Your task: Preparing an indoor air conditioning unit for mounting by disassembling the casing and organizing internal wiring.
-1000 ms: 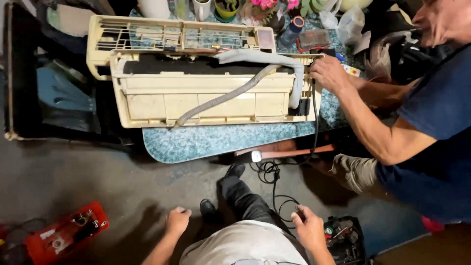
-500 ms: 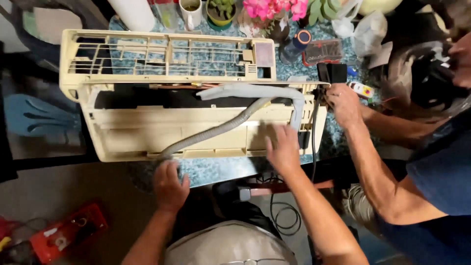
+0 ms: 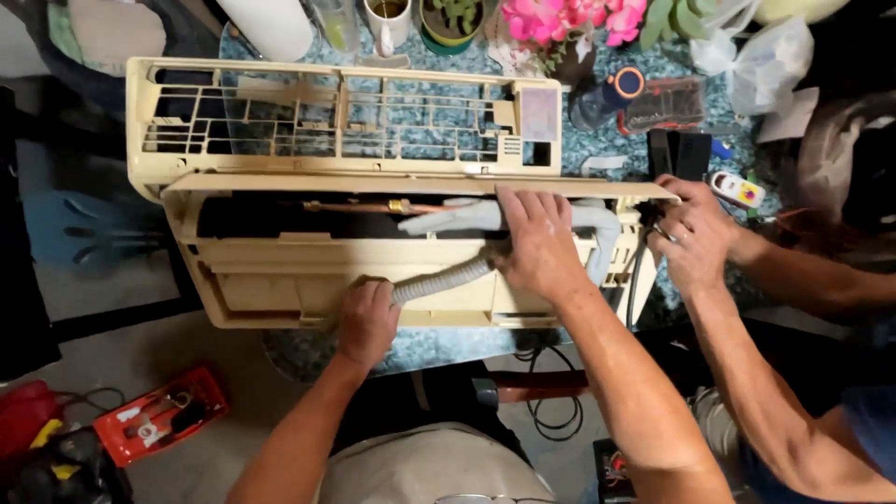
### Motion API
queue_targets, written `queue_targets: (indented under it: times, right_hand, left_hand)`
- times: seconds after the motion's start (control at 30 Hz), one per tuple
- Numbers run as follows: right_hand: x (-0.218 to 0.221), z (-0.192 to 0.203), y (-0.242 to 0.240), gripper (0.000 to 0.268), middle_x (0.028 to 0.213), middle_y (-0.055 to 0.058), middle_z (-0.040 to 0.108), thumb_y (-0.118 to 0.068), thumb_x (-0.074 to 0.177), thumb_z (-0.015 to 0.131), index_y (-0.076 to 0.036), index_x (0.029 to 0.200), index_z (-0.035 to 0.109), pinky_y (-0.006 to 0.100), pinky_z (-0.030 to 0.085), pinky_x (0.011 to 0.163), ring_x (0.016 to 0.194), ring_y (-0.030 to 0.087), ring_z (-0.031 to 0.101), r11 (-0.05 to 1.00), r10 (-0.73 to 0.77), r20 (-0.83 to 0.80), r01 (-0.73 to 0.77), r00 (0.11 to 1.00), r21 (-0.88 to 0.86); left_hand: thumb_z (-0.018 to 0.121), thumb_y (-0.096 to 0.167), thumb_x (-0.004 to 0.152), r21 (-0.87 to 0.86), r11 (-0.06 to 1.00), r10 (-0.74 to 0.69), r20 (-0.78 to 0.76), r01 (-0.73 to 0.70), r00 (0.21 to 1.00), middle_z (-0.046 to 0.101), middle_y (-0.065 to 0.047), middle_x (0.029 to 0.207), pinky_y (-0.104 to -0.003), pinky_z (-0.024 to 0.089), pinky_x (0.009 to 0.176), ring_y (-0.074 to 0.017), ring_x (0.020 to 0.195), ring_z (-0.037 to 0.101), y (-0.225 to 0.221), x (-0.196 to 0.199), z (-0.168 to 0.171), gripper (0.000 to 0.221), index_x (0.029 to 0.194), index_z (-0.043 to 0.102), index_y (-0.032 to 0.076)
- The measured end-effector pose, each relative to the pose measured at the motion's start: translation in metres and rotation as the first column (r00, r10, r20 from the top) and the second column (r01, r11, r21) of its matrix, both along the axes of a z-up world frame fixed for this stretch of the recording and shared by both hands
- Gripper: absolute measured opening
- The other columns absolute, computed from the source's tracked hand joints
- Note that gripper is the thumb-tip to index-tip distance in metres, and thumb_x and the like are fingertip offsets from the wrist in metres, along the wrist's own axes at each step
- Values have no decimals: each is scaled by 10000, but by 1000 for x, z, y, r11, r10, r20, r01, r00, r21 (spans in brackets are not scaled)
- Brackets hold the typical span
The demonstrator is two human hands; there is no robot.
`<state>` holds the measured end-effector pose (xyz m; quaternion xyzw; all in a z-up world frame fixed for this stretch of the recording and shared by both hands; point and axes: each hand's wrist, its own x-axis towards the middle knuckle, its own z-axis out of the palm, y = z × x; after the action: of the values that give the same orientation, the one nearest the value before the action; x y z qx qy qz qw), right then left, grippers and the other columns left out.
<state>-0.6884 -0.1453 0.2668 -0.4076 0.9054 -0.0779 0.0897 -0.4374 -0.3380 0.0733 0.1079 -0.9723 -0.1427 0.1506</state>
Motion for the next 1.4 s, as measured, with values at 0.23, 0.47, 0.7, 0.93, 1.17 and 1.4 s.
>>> queue_targets:
  times: [0.23, 0.47, 0.7, 0.93, 1.17, 1.4]
  right_hand:
    - [-7, -27, 10, 983, 1073, 76, 595, -387, 488, 945, -127, 1369, 596, 561, 332, 1140, 1099, 315, 576, 990, 46, 76, -35, 996, -134]
    - [-4, -27, 9, 722, 953, 52, 607, -405, 498, 952, -128, 1092, 649, 518, 359, 1105, 953, 282, 588, 948, 23, 16, -17, 1000, -318]
    - [-4, -37, 6, 440, 883, 63, 617, -282, 644, 907, -126, 949, 631, 537, 430, 1025, 853, 296, 604, 883, -36, -112, -21, 993, -469]
    - [1, -49, 4, 306, 849, 42, 614, -299, 722, 842, -175, 904, 630, 526, 448, 932, 794, 279, 587, 856, -51, -197, -59, 979, -513]
    - [0, -24, -14, 500, 867, 74, 549, -507, 1064, 282, -103, 955, 557, 411, 353, 780, 819, 236, 475, 873, -5, -295, -140, 955, -467]
    - [11, -35, 3, 344, 1033, 164, 554, -224, 948, 640, -64, 1244, 572, 470, 460, 842, 950, 302, 529, 856, 16, -235, -135, 972, -500]
  left_hand:
    - [919, 351, 638, 315, 949, -5, 65, -16, 998, 683, 10, 948, -377, 589, 818, -240, 892, 724, -49, -9, 26, 491, 1057, 714, 200]
    - [873, 444, 720, -21, 995, -103, -75, 102, 992, 742, -10, 940, -368, 588, 802, -216, 859, 745, -107, -36, 44, 419, 1021, 735, 187]
    - [615, 243, 995, -482, 782, -532, -189, 394, 825, 598, -110, 922, -398, 523, 699, -299, 781, 639, -162, -100, 139, 193, 1077, 681, 82]
    - [552, 132, 1012, -559, 684, -673, -236, 469, 701, 647, -141, 941, -414, 522, 719, -319, 775, 645, -207, -135, 125, 189, 1065, 730, 95]
    - [572, 245, 1124, -658, 464, -670, 177, 593, 721, 557, -3, 805, -317, 413, 589, -169, 663, 542, -215, -199, 230, 125, 1102, 658, 157]
    - [650, 246, 1158, -785, 269, -683, 253, 558, 685, 561, -12, 842, -289, 347, 605, -151, 663, 493, -192, -212, 300, 119, 1101, 700, 154]
